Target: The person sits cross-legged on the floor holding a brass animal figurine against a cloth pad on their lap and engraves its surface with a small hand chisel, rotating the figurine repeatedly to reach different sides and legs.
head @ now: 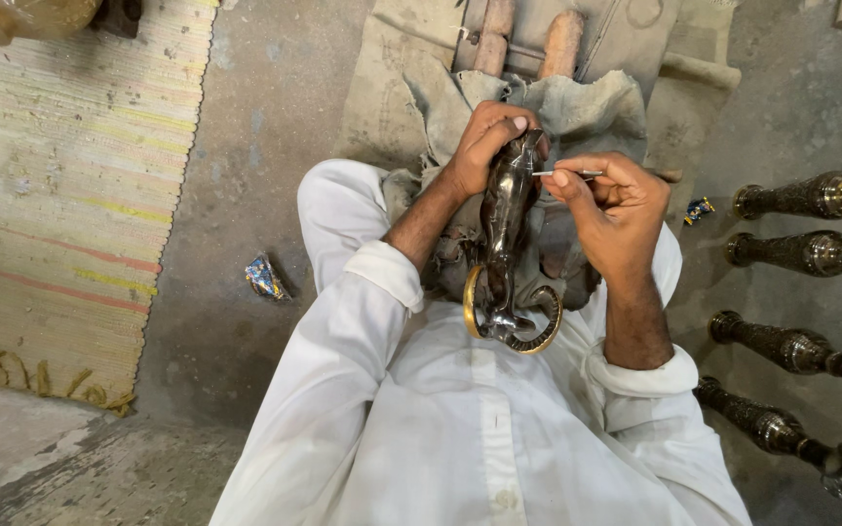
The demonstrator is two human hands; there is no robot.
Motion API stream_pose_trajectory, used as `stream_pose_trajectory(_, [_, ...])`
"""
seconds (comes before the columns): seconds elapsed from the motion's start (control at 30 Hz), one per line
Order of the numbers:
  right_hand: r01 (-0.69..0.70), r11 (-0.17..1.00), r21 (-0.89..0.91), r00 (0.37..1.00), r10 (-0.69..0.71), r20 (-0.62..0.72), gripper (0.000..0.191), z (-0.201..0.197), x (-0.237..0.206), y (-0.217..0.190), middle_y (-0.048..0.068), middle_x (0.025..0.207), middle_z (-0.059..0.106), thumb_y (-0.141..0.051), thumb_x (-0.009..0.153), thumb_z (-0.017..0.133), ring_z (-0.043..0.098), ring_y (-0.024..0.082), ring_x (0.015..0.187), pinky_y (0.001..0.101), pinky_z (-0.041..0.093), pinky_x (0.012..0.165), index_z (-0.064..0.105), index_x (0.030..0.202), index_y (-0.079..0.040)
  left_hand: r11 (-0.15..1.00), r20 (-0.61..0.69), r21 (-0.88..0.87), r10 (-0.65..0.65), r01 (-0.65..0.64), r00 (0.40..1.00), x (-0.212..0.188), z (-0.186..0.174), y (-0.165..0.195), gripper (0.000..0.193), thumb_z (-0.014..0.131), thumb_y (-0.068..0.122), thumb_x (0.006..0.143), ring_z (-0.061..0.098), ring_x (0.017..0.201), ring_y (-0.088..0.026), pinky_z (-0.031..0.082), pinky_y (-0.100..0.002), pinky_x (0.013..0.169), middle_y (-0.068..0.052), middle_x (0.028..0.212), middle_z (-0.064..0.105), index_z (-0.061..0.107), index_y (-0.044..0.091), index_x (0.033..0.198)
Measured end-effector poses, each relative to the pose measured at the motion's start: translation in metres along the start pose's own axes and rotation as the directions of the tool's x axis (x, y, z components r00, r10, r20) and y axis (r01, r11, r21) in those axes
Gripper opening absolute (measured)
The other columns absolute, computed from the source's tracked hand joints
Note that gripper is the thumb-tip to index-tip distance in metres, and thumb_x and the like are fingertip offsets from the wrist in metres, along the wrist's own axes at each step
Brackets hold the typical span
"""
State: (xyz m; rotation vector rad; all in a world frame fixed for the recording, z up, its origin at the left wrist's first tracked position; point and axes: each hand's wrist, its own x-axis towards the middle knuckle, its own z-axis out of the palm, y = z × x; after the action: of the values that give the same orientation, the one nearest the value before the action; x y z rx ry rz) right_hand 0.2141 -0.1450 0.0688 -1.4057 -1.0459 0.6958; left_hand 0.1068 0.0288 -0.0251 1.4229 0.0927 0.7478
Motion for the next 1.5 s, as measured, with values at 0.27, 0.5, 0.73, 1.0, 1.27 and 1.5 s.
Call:
stream_pose_trajectory(0.27, [0.029,0.998,-0.053,1.0,-0.028,0.011,0.008,-0.003,-0.006,0.002,0.011,0.101,0.075,0.002,0.104,0.074,0.072,0.01,0.091,0.0204,0.056,0.078,0.071,0.109,0.007,1.0,-0.001,0.016,0.007,-0.007,1.0,0.001,0.001,0.001,0.048,0.042,0.031,0.091,0.07,0.073,-0.025,0.056,-0.037,0.074,-0.017,0.076,0.073,0.071,-0.006,0.081])
stream_pose_trajectory(0.5, [0.059,0.997,-0.052,0.998,-0.058,0.015,0.007,-0.003,-0.009,0.006,0.011,0.102,0.075,0.005,0.103,0.074,0.073,0.01,0.093,0.0207,0.056,0.078,0.07,0.109,0.007,1.0,-0.007,0.01,-0.003,0.003,1.0,0.0,0.001,0.001,0.048,0.043,0.031,0.092,0.07,0.073,-0.025,0.056,-0.037,0.075,-0.017,0.076,0.073,0.071,-0.006,0.082])
stream_pose_trajectory(0.73, [0.09,0.994,-0.069,0.996,-0.088,0.032,0.01,-0.004,-0.013,0.01,0.012,0.107,0.075,0.008,0.102,0.073,0.07,0.009,0.095,0.019,0.053,0.079,0.07,0.112,0.007,1.0,-0.01,-0.002,0.003,-0.003,1.0,-0.001,0.001,-0.002,0.048,0.043,0.031,0.092,0.071,0.073,-0.025,0.057,-0.037,0.075,-0.016,0.076,0.073,0.07,-0.006,0.082])
stream_pose_trajectory(1.0, [0.138,0.981,-0.138,0.99,-0.135,0.032,0.012,-0.005,-0.018,0.014,0.013,0.107,0.075,0.007,0.101,0.075,0.069,0.009,0.094,0.0194,0.053,0.078,0.07,0.112,0.007,1.0,-0.004,0.004,0.017,-0.017,1.0,0.0,0.0,-0.007,0.048,0.042,0.03,0.092,0.07,0.071,-0.024,0.056,-0.037,0.073,-0.016,0.075,0.072,0.072,-0.005,0.082])
stream_pose_trajectory(1.27, [0.232,0.959,-0.163,0.973,-0.228,0.042,0.013,-0.003,-0.02,0.017,0.015,0.109,0.075,0.008,0.099,0.076,0.073,0.015,0.1,0.0228,0.057,0.085,0.07,0.111,0.005,1.0,-0.002,-0.005,0.012,-0.012,1.0,0.0,0.0,-0.005,0.047,0.042,0.03,0.093,0.07,0.072,-0.024,0.056,-0.037,0.073,-0.016,0.076,0.072,0.071,-0.006,0.083])
stream_pose_trajectory(1.5, [0.285,0.942,-0.178,0.959,-0.28,0.049,0.013,-0.001,-0.021,0.016,0.015,0.109,0.075,0.008,0.097,0.077,0.074,0.02,0.105,0.0303,0.059,0.095,0.071,0.108,0.004,1.0,0.004,-0.002,0.01,-0.01,1.0,0.0,0.0,-0.002,0.048,0.041,0.03,0.093,0.07,0.072,-0.024,0.057,-0.036,0.074,-0.016,0.076,0.073,0.071,-0.006,0.083])
